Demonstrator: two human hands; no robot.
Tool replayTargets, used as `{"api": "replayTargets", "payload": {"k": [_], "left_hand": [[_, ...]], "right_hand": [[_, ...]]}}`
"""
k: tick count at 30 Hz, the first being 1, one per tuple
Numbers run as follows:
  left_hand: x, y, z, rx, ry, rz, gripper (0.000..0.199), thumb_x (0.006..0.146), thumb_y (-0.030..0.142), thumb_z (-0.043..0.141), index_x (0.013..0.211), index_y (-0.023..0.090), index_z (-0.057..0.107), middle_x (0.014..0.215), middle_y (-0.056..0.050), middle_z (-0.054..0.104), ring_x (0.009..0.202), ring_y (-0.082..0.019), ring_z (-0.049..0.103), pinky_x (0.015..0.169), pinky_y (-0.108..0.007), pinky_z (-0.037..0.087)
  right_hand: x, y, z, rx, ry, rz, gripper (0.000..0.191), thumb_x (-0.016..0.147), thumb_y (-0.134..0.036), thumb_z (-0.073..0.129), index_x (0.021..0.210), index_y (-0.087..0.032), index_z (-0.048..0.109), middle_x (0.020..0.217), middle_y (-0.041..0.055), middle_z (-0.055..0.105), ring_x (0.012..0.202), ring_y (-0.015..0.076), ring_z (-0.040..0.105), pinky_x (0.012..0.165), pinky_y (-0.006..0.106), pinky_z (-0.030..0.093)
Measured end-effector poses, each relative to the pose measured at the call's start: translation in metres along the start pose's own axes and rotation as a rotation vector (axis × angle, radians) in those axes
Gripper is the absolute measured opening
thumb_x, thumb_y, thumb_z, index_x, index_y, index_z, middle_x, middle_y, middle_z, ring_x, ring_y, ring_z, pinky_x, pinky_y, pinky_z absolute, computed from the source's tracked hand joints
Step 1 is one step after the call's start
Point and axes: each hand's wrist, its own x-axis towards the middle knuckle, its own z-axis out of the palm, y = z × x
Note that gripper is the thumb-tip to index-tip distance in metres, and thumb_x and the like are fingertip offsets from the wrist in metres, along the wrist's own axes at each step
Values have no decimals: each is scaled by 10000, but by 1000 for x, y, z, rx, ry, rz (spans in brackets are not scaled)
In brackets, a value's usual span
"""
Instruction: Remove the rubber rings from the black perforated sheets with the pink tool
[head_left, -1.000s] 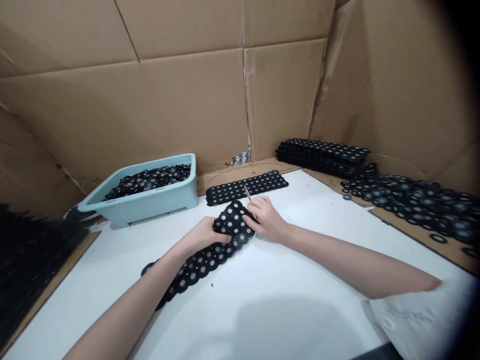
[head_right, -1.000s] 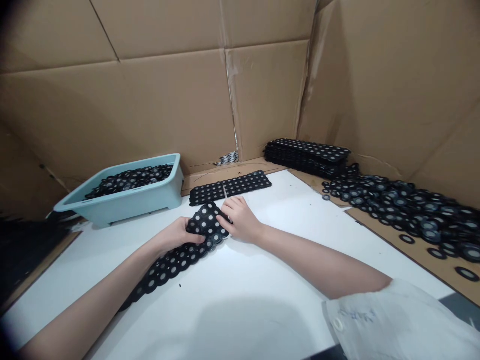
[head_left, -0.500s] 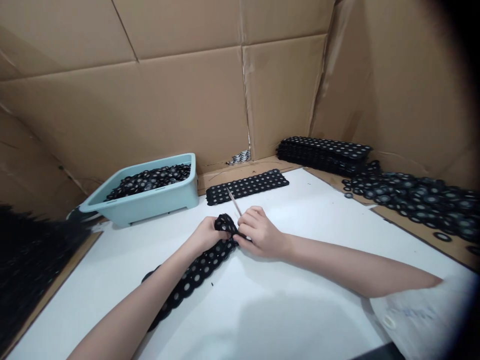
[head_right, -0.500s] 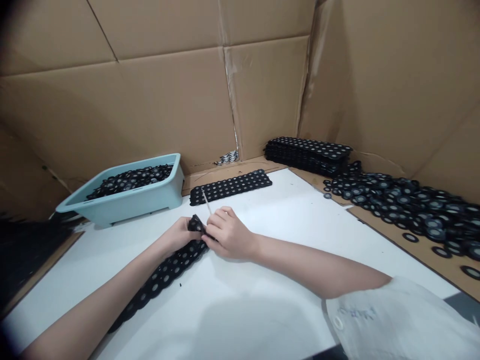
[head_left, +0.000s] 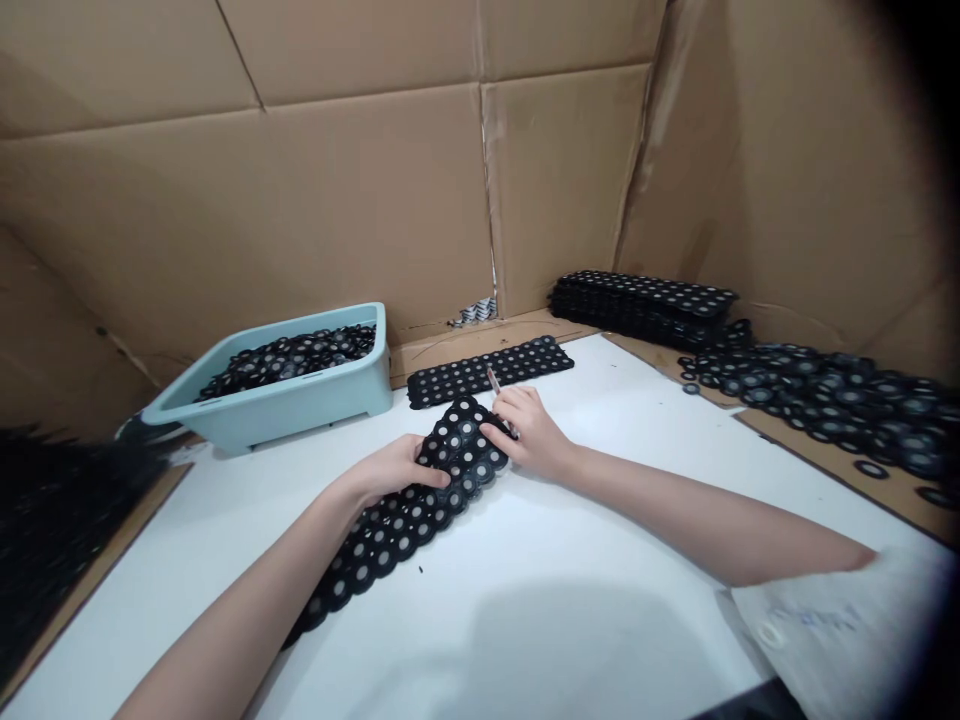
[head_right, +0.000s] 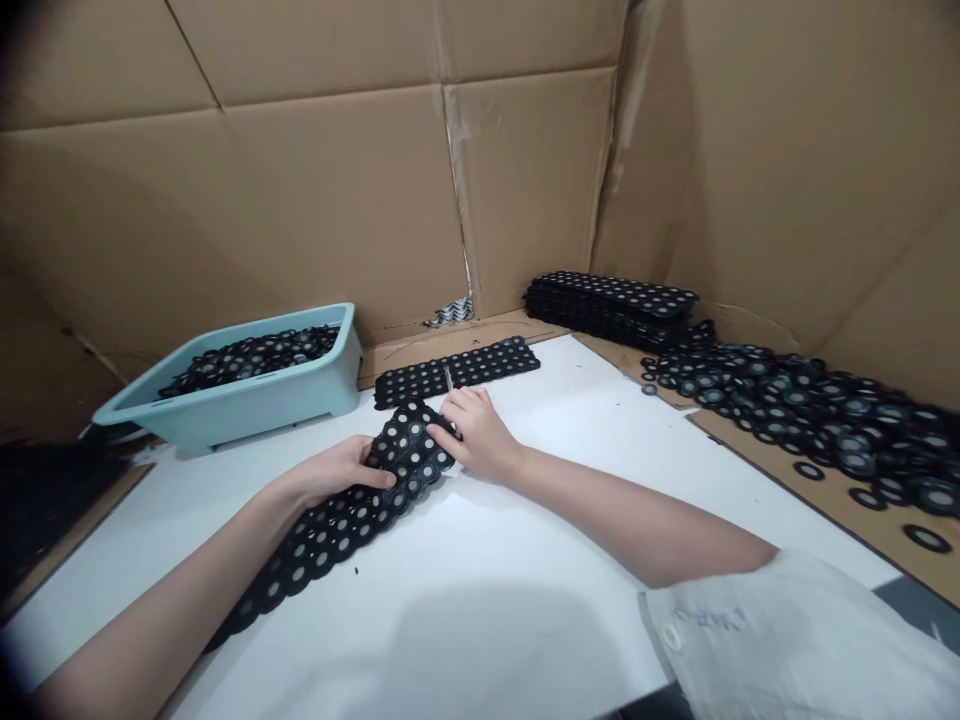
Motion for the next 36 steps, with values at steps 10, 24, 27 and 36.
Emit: {"api": "replayTargets", "payload": {"k": [10,24,27,36], "left_hand": [[5,-4,9,32,209,-21,253,533,296,696,734,151,644,775,-50,685,744,-238,618,691,-320,452],[6,-13,8,-154,301,99,250,575,277,707,762,139,616,789,-67,681,693,-206,620,683,-319,462],[8,-16,7,-204,386,140,266,592,293,701,782,140,594,784,-61,676,667,-194,616,658,-310,465],[5,-6,34,-250,634,256,326,607,352,693,835,139,601,911,-74,672,823,-222,611,714,-301,456]], "right_hand": [[-1,-7,-2,45,7,1,190,847,-272,413,685,-173,404,733,24,450,756,155,401,757,308,293],[5,0,-6,370,-61,205,320,838,-386,441,606,-168,415,685,-2,388,673,127,397,642,266,337],[3,-2,-2,473,-170,227,290,804,-416,489,678,-156,506,748,12,432,689,123,423,645,258,353],[-1,-33,4,733,-220,309,135,783,-286,502,763,-154,522,698,-4,491,625,102,407,577,237,348]]}}
